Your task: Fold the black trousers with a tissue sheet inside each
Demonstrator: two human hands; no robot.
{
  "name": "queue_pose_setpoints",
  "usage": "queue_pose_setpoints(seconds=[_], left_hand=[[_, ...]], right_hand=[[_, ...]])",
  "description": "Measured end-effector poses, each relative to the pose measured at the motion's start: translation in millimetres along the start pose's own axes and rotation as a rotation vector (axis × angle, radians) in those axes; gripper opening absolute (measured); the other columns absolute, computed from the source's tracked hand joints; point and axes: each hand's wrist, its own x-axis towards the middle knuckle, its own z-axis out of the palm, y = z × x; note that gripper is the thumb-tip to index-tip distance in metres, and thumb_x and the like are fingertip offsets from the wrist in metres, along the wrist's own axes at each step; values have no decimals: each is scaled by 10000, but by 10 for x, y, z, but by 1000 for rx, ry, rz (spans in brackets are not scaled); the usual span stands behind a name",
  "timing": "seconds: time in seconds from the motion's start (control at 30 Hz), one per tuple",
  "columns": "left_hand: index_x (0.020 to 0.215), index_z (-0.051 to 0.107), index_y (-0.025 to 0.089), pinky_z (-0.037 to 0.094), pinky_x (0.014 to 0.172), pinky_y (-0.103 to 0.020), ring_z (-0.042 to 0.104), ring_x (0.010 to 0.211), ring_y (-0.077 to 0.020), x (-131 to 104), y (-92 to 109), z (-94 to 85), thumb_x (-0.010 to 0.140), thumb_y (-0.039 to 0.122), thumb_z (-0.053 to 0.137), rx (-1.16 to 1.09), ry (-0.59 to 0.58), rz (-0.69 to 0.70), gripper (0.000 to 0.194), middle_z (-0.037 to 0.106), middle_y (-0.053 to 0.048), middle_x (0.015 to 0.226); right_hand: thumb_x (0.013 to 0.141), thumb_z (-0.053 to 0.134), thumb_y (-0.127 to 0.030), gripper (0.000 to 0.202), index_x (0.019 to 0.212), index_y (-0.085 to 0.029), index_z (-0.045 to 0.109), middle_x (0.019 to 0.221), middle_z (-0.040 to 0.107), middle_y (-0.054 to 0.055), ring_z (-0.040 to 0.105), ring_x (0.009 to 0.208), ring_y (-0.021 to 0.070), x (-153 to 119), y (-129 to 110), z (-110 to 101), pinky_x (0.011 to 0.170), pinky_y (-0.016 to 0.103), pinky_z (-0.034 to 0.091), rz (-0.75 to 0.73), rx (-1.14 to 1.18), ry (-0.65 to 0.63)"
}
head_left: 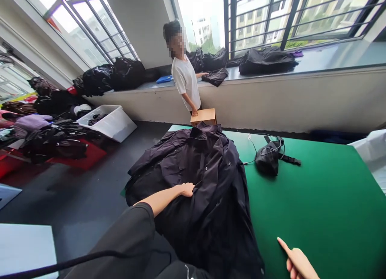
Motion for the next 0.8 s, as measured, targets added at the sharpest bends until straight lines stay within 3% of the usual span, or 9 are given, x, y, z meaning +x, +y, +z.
queue_pose_setpoints(seconds=[0.2, 0.37, 0.8], left_hand=[[1256, 678, 203, 479, 1090, -531, 610, 1295, -402, 80, -70, 53, 832, 400, 647, 15, -23, 35, 468, 626, -191, 1411], [1257, 676, 186, 485, 1081, -555, 612, 1293, -414, 80, -76, 58, 859, 413, 620, 37, -20, 48, 461, 624, -212, 1404], [1373, 614, 177, 462, 1127, -523, 573, 1355, -373, 57, -67, 38, 886, 442, 573, 117, -27, 66, 556, 593, -196, 1456]], right_hand=[[856, 232, -902, 843, 409, -222, 453, 465, 598, 219, 475, 270, 173, 13, -9, -33, 323, 281, 407, 56, -37, -1], [873, 227, -881, 839, 379, -228, 411, 454, 589, 215, 460, 261, 167, -25, -25, -26, 322, 281, 399, 46, -18, -18], [893, 102, -870, 890, 370, -221, 413, 515, 628, 248, 554, 301, 201, 33, -69, 38, 365, 296, 506, 54, -56, 11]])
